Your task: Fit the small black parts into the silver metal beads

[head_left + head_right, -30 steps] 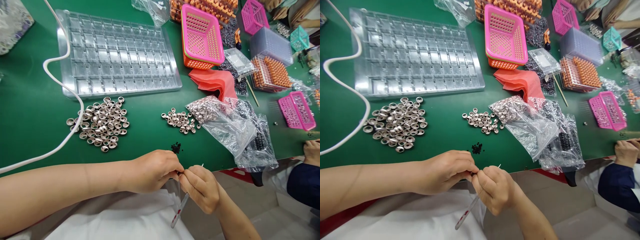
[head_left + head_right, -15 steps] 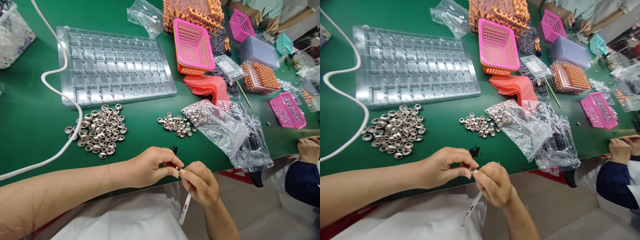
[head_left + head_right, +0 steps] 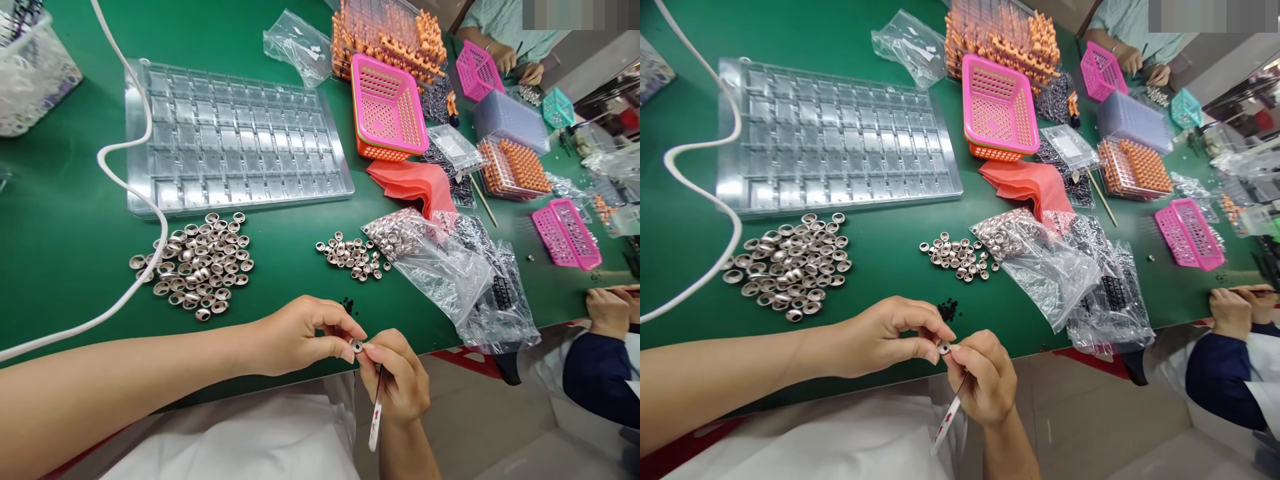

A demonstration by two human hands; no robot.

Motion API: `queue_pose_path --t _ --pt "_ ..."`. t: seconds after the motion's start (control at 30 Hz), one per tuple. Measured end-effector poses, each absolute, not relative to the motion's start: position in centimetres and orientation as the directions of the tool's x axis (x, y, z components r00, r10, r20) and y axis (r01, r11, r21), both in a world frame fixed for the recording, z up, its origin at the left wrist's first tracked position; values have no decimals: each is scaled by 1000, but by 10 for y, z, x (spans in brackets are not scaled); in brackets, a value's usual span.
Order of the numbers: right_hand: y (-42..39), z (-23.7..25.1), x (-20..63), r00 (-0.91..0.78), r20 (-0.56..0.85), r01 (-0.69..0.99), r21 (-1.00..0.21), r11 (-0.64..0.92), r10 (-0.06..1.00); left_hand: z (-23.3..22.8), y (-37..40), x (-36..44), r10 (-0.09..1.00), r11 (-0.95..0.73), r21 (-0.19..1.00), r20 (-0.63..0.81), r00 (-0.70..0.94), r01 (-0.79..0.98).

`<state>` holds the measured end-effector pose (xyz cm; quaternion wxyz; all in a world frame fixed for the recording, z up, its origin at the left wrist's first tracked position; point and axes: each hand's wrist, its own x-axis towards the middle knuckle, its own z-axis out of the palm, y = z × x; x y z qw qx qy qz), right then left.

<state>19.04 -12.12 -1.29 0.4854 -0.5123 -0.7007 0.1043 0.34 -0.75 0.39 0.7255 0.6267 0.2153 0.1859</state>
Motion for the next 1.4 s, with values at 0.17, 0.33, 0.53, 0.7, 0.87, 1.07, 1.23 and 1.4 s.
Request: queue_pose_path --t 0.17,0.33,0.53,0.7,0.87,1.07,1.23,1.4 --pt "-122 -15 190 6 581 614 -644 456 814 2 -8 3 535 125 992 -65 842 -3" --pt "-123 -13 193 -46 612 594 -619 514 789 1 -9 2 543 34 999 17 839 -42" --pt "-126 -10 206 -239 595 629 -507 589 767 1 -10 0 496 -189 974 206 843 -127" --pt "-129 -6 214 -378 614 621 -387 682 693 2 -11 1 437 -300 939 290 851 -167" --pt "-128 8 216 -482 521 615 -371 696 704 4 -14 1 412 -346 917 339 846 -198" --pt "-125 21 217 -547 477 581 -375 723 687 6 -18 0 413 -383 907 338 846 -176" --pt "-126 24 215 -540 474 594 -370 714 695 7 -23 -1 444 -369 913 337 830 -173" --pt "-128 22 215 -548 475 604 -346 719 689 10 -28 -1 481 -355 916 350 804 -186"
